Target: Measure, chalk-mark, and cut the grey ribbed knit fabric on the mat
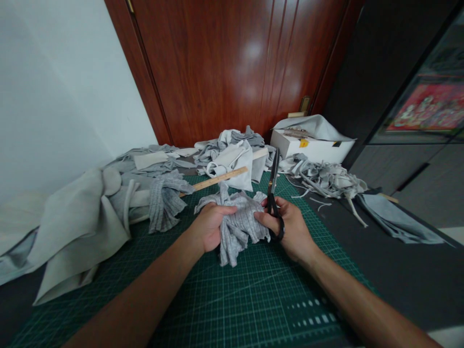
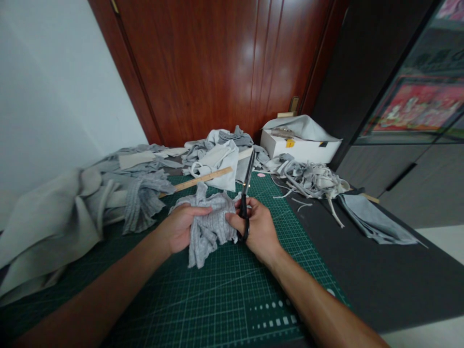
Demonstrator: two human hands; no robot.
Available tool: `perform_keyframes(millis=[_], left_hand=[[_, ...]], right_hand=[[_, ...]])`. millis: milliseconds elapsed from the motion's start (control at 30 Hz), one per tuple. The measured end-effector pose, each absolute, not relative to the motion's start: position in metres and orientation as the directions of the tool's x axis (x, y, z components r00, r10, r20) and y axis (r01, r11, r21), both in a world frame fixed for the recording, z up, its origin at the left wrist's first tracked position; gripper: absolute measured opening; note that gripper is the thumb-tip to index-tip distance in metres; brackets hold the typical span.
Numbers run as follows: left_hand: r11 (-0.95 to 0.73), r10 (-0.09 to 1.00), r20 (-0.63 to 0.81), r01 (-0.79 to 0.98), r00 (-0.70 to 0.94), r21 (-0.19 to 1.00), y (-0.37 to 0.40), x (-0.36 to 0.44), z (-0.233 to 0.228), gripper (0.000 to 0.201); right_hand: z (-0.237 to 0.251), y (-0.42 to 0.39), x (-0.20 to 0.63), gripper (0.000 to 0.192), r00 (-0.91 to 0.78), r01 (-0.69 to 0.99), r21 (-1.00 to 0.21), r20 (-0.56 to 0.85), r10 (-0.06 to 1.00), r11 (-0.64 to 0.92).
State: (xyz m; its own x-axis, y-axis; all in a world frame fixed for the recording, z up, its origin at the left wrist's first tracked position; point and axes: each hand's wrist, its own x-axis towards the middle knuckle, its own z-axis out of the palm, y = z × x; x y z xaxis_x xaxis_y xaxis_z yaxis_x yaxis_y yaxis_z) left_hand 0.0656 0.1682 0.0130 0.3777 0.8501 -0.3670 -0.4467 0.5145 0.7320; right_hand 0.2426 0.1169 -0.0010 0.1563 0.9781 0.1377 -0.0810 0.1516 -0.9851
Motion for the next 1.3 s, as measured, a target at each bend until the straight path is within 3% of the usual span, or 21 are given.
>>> perform_keyframes(millis=[133, 367, 567, 733, 967, 1133, 1300], left_hand=[[0.443, 0.893, -0.320, -0.496, 0.316, 0.747, 0.170, 0.065, 0.012, 0.043], [0.446, 0.890, -0.310, -0.501, 0.334, 0.742, 0.157, 0.075, 0.024, 0.019], [0.497, 0.851, -0.311, -0.456, 0.424, 0.738, 0.153, 0.075, 0.023, 0.026], [0.462, 0.816, -0.205, -0.395, 0.541, 0.794, 0.150, 0.071, 0.020, 0.024], [0.364, 0.866, -0.152, -0.390, 0.476, 0.846, 0.150, 0.066, 0.027, 0.021], [0.348, 0.858, -0.135, -0.368, 0.496, 0.862, 0.153, 0.061, 0.032, 0.034], [0.299, 0.912, -0.104, -0.469, 0.396, 0.831, 0.151, 0.066, 0.037, 0.033]], right_hand=[[0.001, 0.116, 0.240, 0.042, 0.135, -0.043, -0.989, 0.133, 0.982, 0.140], [0.000, 0.115, 0.237, 0.041, 0.127, -0.007, -0.990, 0.137, 0.982, 0.139], [0.000, 0.115, 0.240, 0.042, 0.150, -0.040, -0.986, 0.156, 0.976, 0.164], [0.005, 0.114, 0.242, 0.042, 0.189, -0.026, -0.982, 0.178, 0.966, 0.187], [0.000, 0.115, 0.243, 0.044, 0.195, -0.077, -0.976, 0.184, 0.963, 0.202], [0.002, 0.115, 0.246, 0.044, 0.216, -0.115, -0.971, 0.182, 0.959, 0.210], [0.001, 0.115, 0.243, 0.050, 0.219, -0.152, -0.967, 0.169, 0.961, 0.205]])
